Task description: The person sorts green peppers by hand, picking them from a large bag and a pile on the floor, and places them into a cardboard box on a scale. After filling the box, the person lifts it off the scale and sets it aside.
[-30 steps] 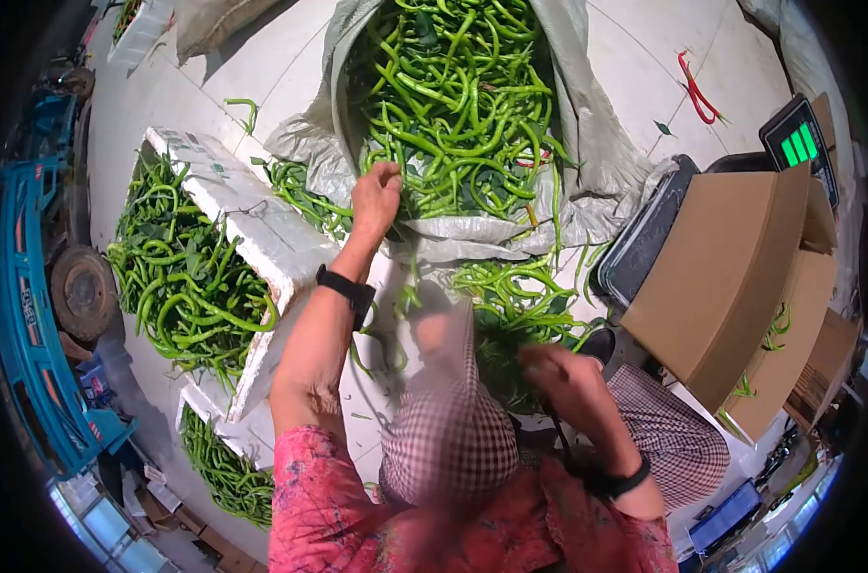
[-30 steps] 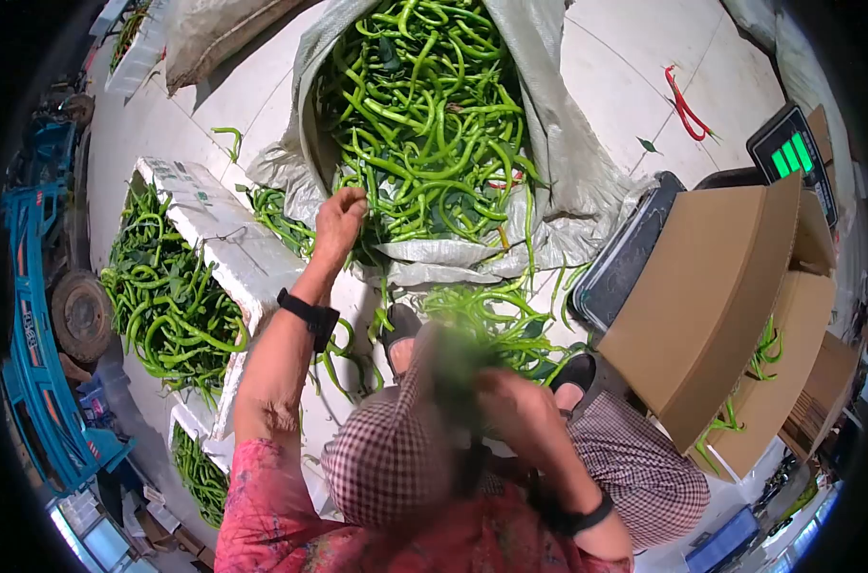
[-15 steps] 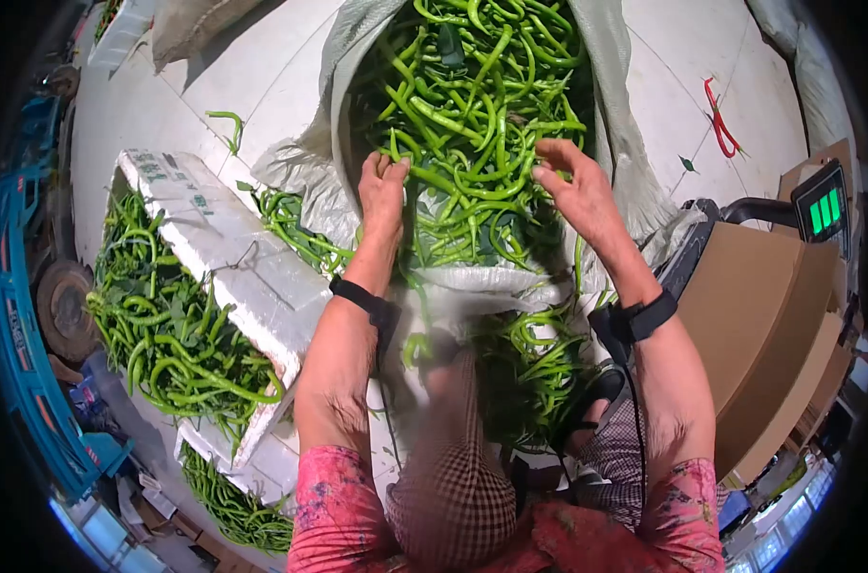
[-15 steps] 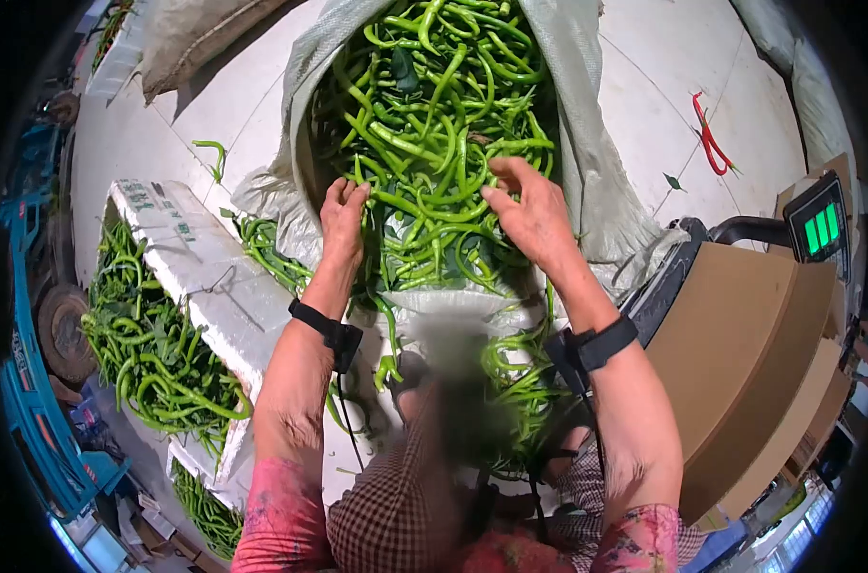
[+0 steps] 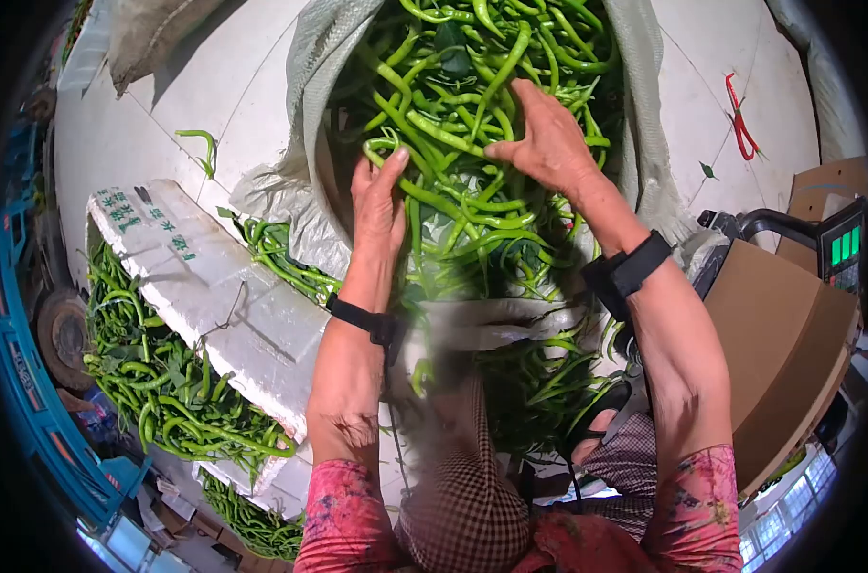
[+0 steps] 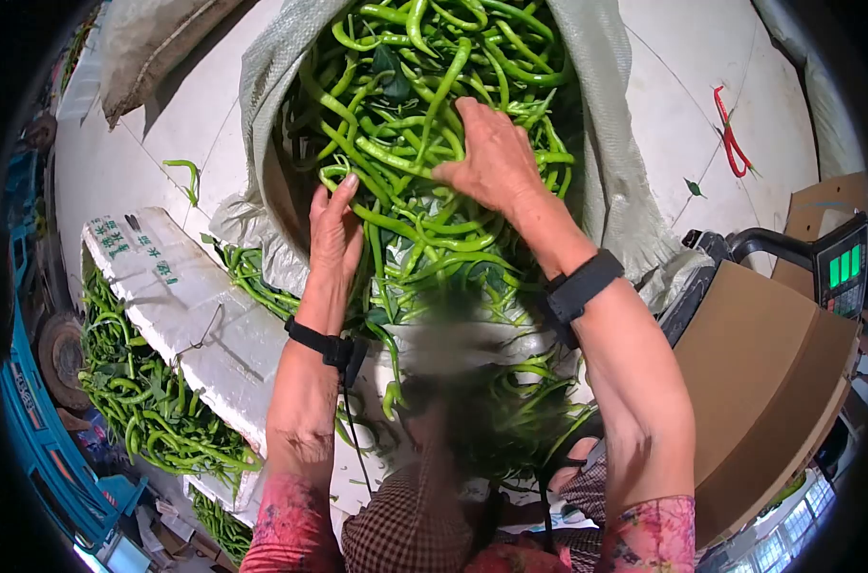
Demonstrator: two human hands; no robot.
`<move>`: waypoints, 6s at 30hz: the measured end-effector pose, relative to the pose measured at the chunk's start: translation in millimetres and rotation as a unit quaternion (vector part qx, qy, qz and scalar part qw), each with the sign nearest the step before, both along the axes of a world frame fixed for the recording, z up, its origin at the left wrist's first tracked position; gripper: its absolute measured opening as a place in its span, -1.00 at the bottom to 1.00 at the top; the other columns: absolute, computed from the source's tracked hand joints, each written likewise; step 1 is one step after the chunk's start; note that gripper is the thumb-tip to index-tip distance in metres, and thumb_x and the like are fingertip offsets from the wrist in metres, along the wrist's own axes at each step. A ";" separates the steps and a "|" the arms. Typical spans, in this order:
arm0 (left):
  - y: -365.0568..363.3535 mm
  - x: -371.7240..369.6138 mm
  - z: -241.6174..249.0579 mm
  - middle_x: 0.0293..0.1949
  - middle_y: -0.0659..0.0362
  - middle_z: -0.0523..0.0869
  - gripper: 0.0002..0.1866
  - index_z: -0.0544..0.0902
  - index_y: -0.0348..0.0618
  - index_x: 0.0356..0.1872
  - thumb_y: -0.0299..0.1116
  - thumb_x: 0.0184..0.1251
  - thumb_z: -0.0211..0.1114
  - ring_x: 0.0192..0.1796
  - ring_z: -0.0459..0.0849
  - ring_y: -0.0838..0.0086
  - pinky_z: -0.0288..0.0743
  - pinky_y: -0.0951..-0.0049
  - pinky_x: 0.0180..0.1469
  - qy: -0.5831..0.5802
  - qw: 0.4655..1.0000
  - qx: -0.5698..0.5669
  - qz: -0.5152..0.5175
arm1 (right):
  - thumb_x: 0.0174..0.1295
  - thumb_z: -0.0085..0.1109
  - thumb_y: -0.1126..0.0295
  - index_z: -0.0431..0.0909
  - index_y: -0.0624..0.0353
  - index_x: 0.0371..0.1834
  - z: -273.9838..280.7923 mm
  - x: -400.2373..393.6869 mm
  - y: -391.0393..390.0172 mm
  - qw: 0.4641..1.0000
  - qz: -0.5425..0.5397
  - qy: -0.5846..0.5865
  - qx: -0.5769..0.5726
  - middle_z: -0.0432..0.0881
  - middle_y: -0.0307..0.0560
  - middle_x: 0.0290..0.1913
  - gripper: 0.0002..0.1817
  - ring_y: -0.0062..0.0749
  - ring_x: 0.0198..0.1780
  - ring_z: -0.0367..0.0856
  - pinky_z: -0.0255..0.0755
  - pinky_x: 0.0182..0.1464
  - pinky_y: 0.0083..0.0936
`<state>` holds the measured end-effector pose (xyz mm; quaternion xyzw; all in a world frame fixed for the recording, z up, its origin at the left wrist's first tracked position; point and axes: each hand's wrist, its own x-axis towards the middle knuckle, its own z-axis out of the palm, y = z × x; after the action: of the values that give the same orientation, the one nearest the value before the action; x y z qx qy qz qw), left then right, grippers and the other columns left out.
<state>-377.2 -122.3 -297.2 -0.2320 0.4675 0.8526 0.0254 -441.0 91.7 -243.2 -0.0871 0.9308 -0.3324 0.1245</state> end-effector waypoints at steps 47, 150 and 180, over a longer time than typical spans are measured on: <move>80.2 197.5 25.7 0.32 0.02 0.36 -0.32 0.20 -0.39 0.35 -0.60 0.20 0.26 0.32 0.40 0.28 0.25 0.36 0.34 -0.095 0.995 -0.004 -0.031 | -0.16 0.40 0.06 0.32 0.26 0.32 3.8 145.7 34.1 0.966 0.095 -0.239 0.032 0.49 0.29 0.15 -0.08 0.13 0.31 0.32 0.11 0.37 -0.11; 166.4 250.8 391.0 -0.07 0.11 0.60 -0.41 0.31 -0.25 0.36 -0.40 0.29 0.18 -0.24 0.55 0.46 0.54 0.39 -0.16 0.030 0.981 0.010 -0.189 | 0.06 0.36 0.05 0.61 0.16 -0.15 302.3 464.7 346.4 0.993 -0.075 -0.034 0.085 0.63 0.03 -0.24 -0.56 -0.04 -0.12 0.59 0.44 -0.03 -0.21; 190.6 233.9 372.8 -0.19 0.12 0.57 -0.32 0.31 -0.18 0.30 -0.37 0.06 0.26 -0.34 0.61 0.42 0.62 0.31 -0.26 -0.096 0.988 0.007 -0.119 | 0.13 0.29 0.40 0.65 0.25 -0.06 298.3 431.0 302.1 0.990 -0.059 -0.097 -0.083 0.69 0.05 -0.22 -0.70 -0.08 -0.22 0.68 0.55 -0.12 -0.32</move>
<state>-143.4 68.3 75.6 -0.2557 0.4813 0.8203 0.1733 -10.0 393.8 55.1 -0.0095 0.8871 -0.4220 0.1867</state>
